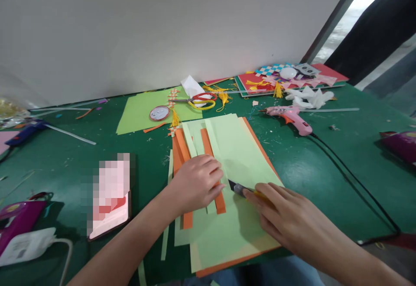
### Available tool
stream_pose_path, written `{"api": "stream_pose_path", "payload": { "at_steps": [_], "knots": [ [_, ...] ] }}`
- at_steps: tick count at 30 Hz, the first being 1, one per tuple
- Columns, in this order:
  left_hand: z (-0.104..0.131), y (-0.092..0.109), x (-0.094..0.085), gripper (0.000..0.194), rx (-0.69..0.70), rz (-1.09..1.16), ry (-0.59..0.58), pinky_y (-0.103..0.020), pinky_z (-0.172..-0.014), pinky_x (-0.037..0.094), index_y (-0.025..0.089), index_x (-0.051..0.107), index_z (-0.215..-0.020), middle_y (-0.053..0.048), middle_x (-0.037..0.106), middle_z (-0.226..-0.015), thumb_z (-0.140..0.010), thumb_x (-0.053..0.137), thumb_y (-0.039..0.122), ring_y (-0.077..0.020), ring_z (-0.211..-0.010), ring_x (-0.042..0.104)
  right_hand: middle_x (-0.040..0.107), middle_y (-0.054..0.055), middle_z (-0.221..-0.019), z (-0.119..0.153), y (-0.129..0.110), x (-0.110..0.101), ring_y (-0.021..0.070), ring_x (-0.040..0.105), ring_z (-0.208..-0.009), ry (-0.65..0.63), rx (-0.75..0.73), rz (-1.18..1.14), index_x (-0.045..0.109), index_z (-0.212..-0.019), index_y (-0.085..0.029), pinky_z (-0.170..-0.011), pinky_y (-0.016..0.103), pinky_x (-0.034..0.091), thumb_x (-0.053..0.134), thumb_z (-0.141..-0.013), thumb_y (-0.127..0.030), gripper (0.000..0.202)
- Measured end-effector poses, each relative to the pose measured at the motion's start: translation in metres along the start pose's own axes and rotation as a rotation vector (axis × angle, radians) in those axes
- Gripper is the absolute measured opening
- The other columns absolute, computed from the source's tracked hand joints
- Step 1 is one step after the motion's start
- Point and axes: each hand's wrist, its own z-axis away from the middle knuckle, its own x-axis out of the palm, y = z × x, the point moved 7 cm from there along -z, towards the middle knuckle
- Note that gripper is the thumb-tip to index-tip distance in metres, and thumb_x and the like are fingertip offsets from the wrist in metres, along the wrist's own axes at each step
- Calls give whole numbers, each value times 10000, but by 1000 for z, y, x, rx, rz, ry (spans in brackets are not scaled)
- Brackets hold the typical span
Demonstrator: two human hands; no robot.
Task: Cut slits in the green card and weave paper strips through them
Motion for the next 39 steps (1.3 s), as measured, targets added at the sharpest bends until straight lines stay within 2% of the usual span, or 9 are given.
{"api": "stream_pose_path", "payload": {
  "at_steps": [8,18,24,32,39],
  "knots": [
    [0,1,-1,240,9,-6,20,-444,-968,503,137,652,-888,-95,702,-1032,-953,512,321,-254,-1016,639,557,80,-888,-2,5,6,191,580,-720,-11,22,-3,567,-1217,-93,-626,341,520,412,-906,-87,347],
    [-1,3,-4,221,20,-29,52,-429,-927,528,129,649,-900,-100,704,-1039,-950,522,303,-262,-1013,646,571,85,-922,-12,14,12,199,599,-741,-5,72,-13,544,-1298,-92,-634,359,538,489,-878,-104,424],
    [0,3,-4,232,26,-37,55,-426,-901,543,130,646,-886,-96,704,-1031,-954,514,308,-261,-993,653,584,91,-920,-20,20,15,199,609,-743,25,88,2,613,-1218,-102,-617,344,540,504,-862,-96,372],
    [0,3,-2,242,24,-53,52,-439,-934,536,139,647,-894,-99,699,-1058,-962,495,314,-265,-1022,653,591,85,-924,-26,25,17,203,612,-737,13,112,1,603,-1255,-136,-585,334,526,513,-865,-108,402],
    [1,6,-4,258,73,-109,101,-447,-981,523,124,671,-873,-113,709,-1027,-956,513,309,-253,-984,670,582,81,-904,-31,26,13,212,607,-715,34,122,2,615,-1232,-107,-563,351,527,507,-846,-90,400]
  ]
}}
